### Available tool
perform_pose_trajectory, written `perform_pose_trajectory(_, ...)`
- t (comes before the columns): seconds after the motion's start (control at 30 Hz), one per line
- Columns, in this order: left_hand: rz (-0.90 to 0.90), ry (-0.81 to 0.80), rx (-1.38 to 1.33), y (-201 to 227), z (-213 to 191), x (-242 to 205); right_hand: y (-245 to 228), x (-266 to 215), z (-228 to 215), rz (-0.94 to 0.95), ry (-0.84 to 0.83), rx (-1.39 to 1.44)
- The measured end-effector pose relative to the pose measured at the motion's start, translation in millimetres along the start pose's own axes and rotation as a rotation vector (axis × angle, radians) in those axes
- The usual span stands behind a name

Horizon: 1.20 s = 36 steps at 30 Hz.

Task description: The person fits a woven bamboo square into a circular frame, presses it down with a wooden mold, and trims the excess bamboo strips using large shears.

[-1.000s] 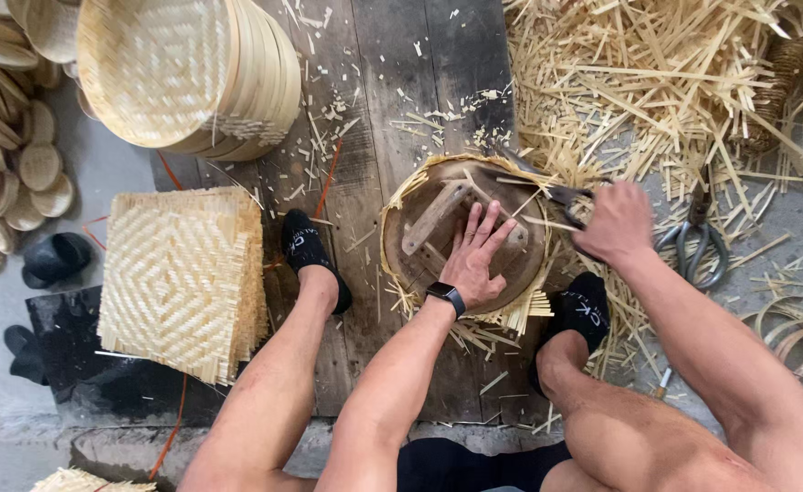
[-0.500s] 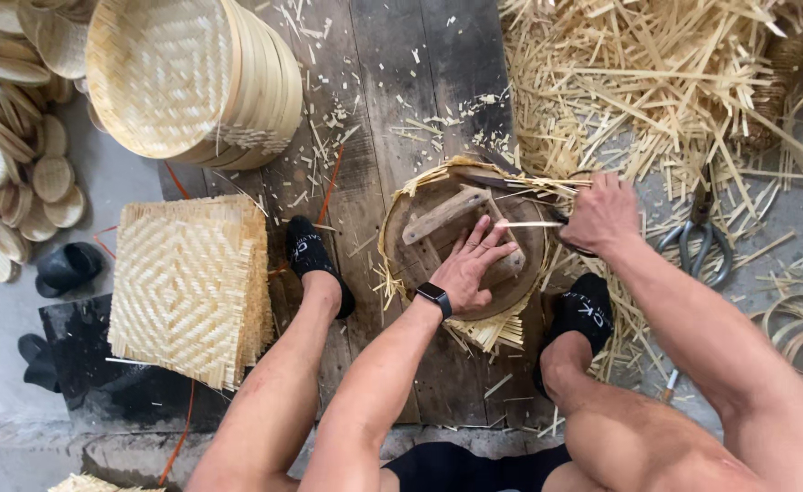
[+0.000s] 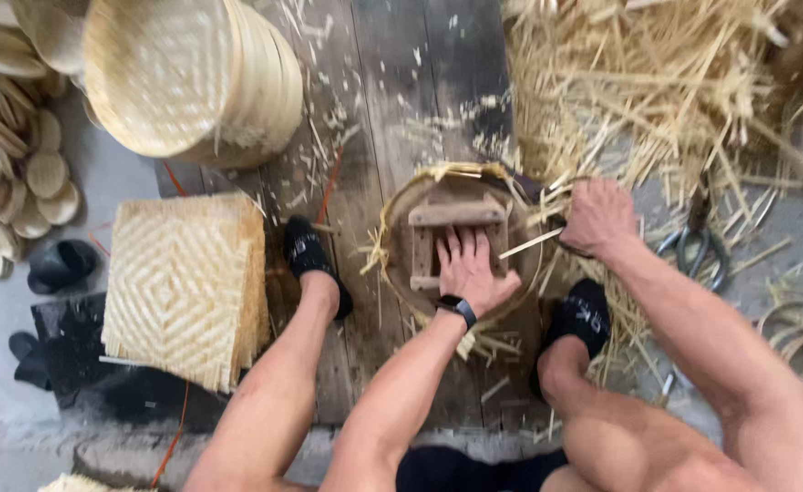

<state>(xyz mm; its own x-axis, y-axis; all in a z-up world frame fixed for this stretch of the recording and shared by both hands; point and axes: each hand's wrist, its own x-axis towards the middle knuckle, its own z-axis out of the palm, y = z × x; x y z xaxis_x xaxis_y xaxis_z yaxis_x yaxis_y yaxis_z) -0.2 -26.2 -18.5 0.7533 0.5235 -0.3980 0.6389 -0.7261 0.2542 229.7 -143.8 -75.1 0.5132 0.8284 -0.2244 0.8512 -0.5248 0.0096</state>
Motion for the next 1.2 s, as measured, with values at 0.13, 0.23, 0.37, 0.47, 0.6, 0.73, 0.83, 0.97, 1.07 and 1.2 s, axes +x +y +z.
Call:
perform_pose_trajectory(0.13, 0.178, -0.094, 0.047, -16.9, -11.5, 0.7, 32.5, -8.7, -11.1, 0.062, -0.343, 0.182)
perform_pose_trajectory(0.23, 0.255, -0.068, 0.064, -12.7, -17.4, -6.4, 30.1, -41.5, -19.2, 0.109, -0.203, 0.145)
perform_pose_trajectory(0.37, 0.269, -0.093, 0.06, -15.7, -23.6, -4.7, 2.1, -19.1, -32.7, 0.116, -0.324, 0.043)
perform_pose_trajectory(0.47, 0.271, -0.165, 0.079, -16.3, -23.4, -2.5, -8.7, -4.3, -36.8, 0.105, -0.262, 0.087)
perform_pose_trajectory(0.6, 0.399, -0.246, 0.159, -31.5, -32.6, -2.6, 28.6, -22.6, -12.0, 0.193, -0.496, 0.231)
perform_pose_trajectory(0.73, 0.5, -0.167, 0.182, -31.4, -42.9, -7.5, 36.7, -37.6, 26.1, 0.131, -0.34, 0.066)
perform_pose_trajectory(0.83, 0.484, -0.197, 0.131, -32.3, -44.2, -7.2, 14.9, -16.6, 17.4, 0.048, -0.103, 0.007)
perform_pose_trajectory(0.97, 0.538, -0.224, 0.18, -40.6, -36.9, -3.2, 3.2, 0.6, -26.0, 0.121, -0.298, 0.201)
perform_pose_trajectory(1.07, 0.651, -0.219, 0.247, -58.8, -29.0, -4.9, 32.6, -27.4, -28.4, 0.186, -0.447, 0.26)
perform_pose_trajectory(1.2, 0.713, -0.214, 0.291, -65.1, -27.3, -0.6, 37.1, -33.6, -4.9, 0.163, -0.364, 0.162)
